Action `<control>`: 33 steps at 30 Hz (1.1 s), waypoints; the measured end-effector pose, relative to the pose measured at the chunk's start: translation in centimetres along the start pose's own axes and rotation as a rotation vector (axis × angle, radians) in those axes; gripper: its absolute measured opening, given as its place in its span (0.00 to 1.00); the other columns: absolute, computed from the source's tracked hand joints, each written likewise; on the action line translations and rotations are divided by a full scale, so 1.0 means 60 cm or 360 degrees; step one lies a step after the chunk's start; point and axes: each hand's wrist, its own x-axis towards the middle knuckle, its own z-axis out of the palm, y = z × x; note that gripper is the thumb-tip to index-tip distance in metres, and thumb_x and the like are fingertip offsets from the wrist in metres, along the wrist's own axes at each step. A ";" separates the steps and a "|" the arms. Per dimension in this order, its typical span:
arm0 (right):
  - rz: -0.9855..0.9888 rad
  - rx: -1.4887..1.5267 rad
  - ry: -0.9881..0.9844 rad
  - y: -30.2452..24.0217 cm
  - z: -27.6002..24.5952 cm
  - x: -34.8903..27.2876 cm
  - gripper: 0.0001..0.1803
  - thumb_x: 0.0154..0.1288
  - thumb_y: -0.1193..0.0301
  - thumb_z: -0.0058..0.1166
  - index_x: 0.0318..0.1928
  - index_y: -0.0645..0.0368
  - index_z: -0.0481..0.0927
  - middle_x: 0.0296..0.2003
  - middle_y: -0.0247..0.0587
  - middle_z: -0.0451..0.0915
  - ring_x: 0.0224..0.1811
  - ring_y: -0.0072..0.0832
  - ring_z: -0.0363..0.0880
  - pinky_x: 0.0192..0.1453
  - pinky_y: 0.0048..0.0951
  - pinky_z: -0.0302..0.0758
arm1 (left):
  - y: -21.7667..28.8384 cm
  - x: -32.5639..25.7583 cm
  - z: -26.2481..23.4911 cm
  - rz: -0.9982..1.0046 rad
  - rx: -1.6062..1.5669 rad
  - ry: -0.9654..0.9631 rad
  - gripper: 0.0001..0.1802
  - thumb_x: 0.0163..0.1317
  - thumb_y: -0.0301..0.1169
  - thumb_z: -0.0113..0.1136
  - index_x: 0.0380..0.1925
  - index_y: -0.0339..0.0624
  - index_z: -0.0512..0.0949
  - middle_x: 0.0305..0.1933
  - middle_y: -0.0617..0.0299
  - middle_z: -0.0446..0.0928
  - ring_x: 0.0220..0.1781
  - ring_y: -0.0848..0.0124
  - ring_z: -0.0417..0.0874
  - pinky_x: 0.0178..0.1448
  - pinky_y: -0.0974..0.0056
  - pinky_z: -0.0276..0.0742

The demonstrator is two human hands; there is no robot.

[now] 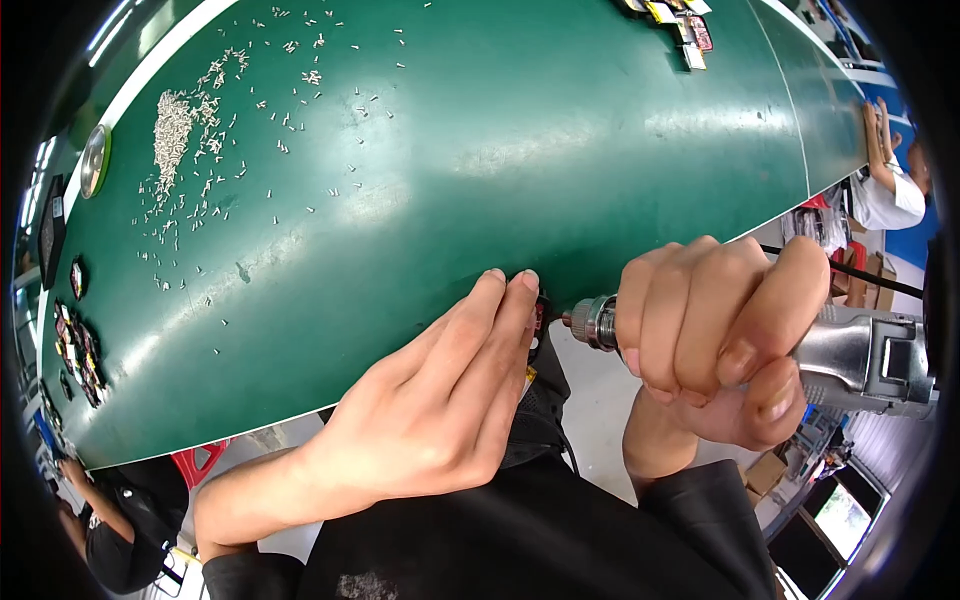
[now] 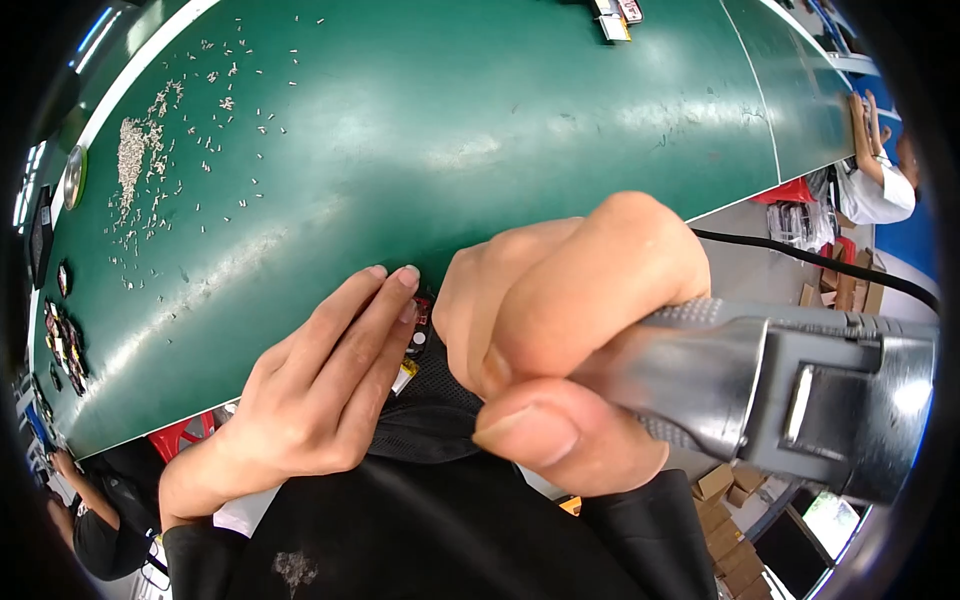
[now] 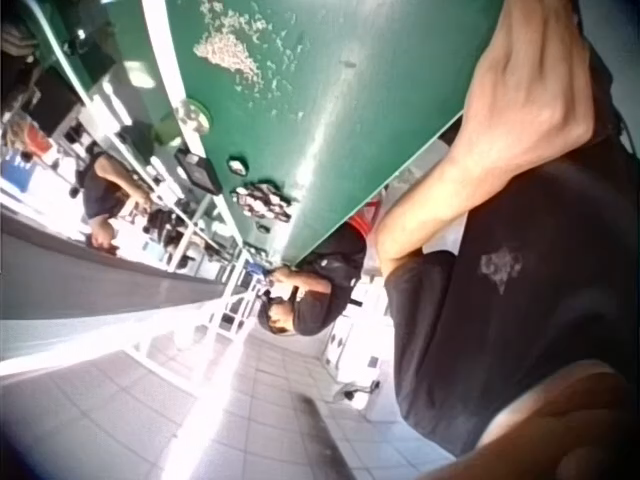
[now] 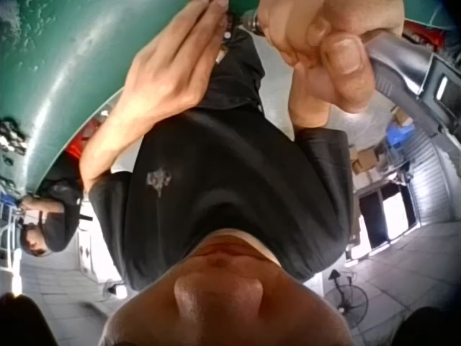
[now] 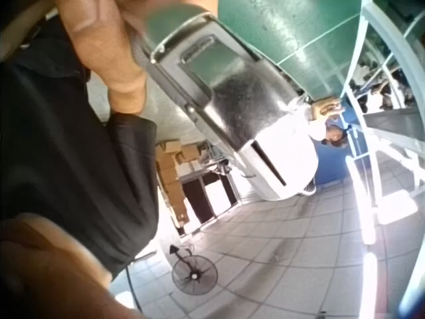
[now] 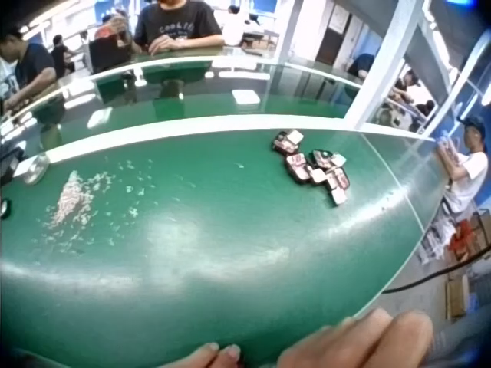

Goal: Using an electric screwdriver to assemble small electronic components on a factory assembly line conveyor.

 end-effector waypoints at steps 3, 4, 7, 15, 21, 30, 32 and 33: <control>-0.0014 -0.0056 0.0029 0.000 0.015 0.001 0.11 0.67 0.66 0.50 0.32 0.55 0.63 0.15 0.28 0.68 0.13 0.19 0.65 0.24 0.23 0.67 | -0.001 -0.001 -0.001 0.0014 -0.0003 -0.0001 0.20 0.37 0.21 0.59 0.34 0.19 0.78 0.46 0.39 0.77 0.48 0.51 0.80 0.48 0.58 0.82; -0.0024 -0.0057 0.0024 0.001 0.016 0.001 0.11 0.67 0.66 0.50 0.32 0.55 0.63 0.15 0.28 0.68 0.13 0.19 0.65 0.24 0.23 0.67 | -0.002 -0.003 0.002 0.0023 0.0008 0.0023 0.20 0.37 0.21 0.59 0.34 0.19 0.78 0.47 0.38 0.77 0.48 0.51 0.79 0.47 0.58 0.82; -0.0020 -0.0033 -0.0010 0.007 0.015 0.007 0.11 0.66 0.66 0.51 0.32 0.55 0.63 0.15 0.28 0.67 0.12 0.19 0.65 0.24 0.23 0.66 | -0.003 -0.004 0.000 0.0031 0.0011 0.0029 0.20 0.37 0.20 0.59 0.35 0.19 0.78 0.47 0.39 0.76 0.49 0.52 0.79 0.46 0.58 0.82; -0.0221 0.0529 -0.0592 0.024 -0.005 0.057 0.09 0.52 0.76 0.61 0.24 0.60 0.72 0.14 0.33 0.72 0.12 0.24 0.68 0.19 0.24 0.67 | -0.005 -0.023 -0.023 0.0041 0.0090 -0.0026 0.19 0.46 0.24 0.60 0.39 0.23 0.78 0.49 0.44 0.76 0.52 0.56 0.77 0.54 0.62 0.78; -0.0321 0.0906 -0.0267 0.008 -0.009 0.021 0.10 0.57 0.74 0.59 0.23 0.56 0.71 0.08 0.30 0.69 0.07 0.18 0.66 0.15 0.20 0.69 | -0.039 -0.152 -0.125 -0.0801 0.0169 0.0226 0.25 0.42 0.14 0.55 0.46 0.27 0.75 0.55 0.45 0.74 0.52 0.50 0.77 0.54 0.55 0.76; -0.0045 0.1224 0.0012 0.093 0.030 0.004 0.08 0.62 0.72 0.51 0.28 0.57 0.66 0.09 0.31 0.65 0.08 0.21 0.62 0.17 0.25 0.68 | -0.103 -0.283 -0.191 -0.1626 0.1051 0.0318 0.35 0.48 0.26 0.69 0.59 0.40 0.69 0.68 0.47 0.59 0.70 0.48 0.57 0.69 0.44 0.56; -0.0007 0.1231 0.0053 0.105 0.045 0.001 0.08 0.62 0.71 0.50 0.29 0.57 0.66 0.09 0.31 0.64 0.08 0.21 0.62 0.18 0.26 0.67 | -0.119 -0.259 -0.184 -0.1353 0.0947 0.0376 0.25 0.48 0.23 0.68 0.49 0.38 0.74 0.60 0.50 0.67 0.62 0.49 0.67 0.62 0.50 0.67; 0.0035 0.1236 0.0098 0.108 0.048 0.000 0.09 0.63 0.70 0.50 0.29 0.57 0.65 0.10 0.31 0.63 0.08 0.21 0.61 0.18 0.26 0.66 | -0.129 -0.247 -0.179 -0.1331 0.0832 0.0402 0.22 0.48 0.22 0.67 0.46 0.37 0.75 0.55 0.51 0.70 0.57 0.52 0.71 0.57 0.53 0.70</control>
